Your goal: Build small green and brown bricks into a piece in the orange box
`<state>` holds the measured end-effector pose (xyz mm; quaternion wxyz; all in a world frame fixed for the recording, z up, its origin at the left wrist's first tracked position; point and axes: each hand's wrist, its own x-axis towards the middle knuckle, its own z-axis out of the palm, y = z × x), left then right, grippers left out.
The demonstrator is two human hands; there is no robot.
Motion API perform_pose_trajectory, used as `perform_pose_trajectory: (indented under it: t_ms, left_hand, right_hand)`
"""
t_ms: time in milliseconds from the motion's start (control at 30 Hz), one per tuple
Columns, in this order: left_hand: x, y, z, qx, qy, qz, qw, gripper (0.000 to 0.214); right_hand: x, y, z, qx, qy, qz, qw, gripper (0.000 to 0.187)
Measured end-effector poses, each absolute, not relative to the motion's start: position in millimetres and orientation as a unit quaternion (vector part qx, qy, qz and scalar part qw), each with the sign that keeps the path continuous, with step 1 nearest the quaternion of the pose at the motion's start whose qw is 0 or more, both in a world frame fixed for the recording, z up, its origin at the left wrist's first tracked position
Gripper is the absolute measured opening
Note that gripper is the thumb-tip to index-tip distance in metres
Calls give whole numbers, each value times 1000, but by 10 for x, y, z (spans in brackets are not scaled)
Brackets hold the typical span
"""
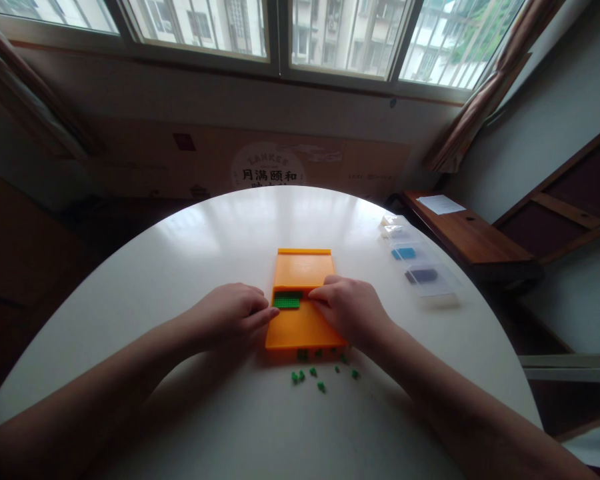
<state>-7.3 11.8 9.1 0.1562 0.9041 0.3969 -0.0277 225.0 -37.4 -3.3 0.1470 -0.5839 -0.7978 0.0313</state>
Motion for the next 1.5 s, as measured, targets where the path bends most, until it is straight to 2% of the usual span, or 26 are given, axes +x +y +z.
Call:
perform_pose_trajectory:
  t_ms: [1200,1500]
  left_hand:
    - [-63,118,100,904,394,-24,162,49]
    - [-53,121,120,906,392,-27,159,49]
  right_hand:
    - [2100,-374,13,-608,-790,-21,83,26]
    - [2099,-388,0,-605,-790,-18,101,26]
